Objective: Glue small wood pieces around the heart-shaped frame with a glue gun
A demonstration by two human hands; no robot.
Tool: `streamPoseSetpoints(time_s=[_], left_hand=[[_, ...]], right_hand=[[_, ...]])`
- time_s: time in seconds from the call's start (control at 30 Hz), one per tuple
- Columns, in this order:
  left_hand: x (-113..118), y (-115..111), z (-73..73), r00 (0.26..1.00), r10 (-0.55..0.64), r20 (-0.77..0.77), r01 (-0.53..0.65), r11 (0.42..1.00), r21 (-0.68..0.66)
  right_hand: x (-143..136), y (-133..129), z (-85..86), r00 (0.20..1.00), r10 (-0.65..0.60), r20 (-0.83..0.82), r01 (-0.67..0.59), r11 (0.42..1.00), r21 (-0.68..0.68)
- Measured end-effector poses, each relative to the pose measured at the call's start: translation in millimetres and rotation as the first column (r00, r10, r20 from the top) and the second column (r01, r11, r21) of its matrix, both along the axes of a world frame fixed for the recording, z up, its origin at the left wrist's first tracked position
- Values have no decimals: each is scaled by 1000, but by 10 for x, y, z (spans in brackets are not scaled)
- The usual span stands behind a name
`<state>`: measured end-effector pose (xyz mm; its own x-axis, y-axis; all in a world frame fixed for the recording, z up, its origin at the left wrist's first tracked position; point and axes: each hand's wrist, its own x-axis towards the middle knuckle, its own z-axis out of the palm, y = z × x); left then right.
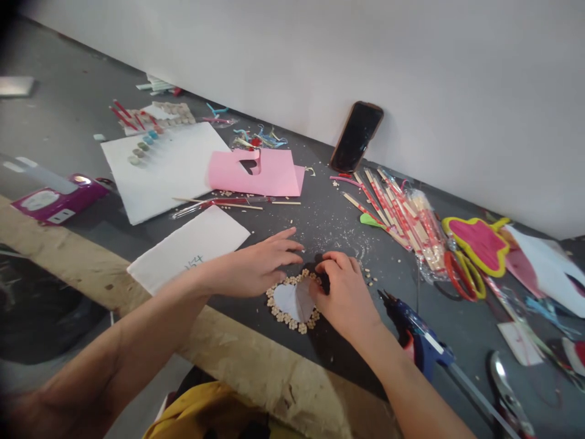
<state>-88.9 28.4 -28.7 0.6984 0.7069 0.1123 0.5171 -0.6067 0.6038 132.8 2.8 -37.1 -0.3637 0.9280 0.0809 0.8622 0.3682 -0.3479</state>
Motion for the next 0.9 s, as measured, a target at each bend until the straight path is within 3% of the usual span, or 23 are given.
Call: streamPoseSetpoints(time_s=[0.2, 0.43, 0.73, 0.9], left_hand=[[41, 29, -16, 992, 121, 41, -121, 993, 5], [82, 26, -63, 994, 71, -80, -67, 996, 54], [114, 32, -12, 972, 1, -236, 24, 994, 104], [135, 14, -32, 972, -14, -232, 46, 990, 130]], right_hand=[[5, 8, 19, 1000, 7, 7, -7, 1000, -14], [-11, -6, 66, 1000, 20, 24, -19, 999, -37], [-12, -13, 104, 999, 16, 45, -14, 998, -53], [-59, -21, 106, 997, -2, 77, 6, 999, -41]])
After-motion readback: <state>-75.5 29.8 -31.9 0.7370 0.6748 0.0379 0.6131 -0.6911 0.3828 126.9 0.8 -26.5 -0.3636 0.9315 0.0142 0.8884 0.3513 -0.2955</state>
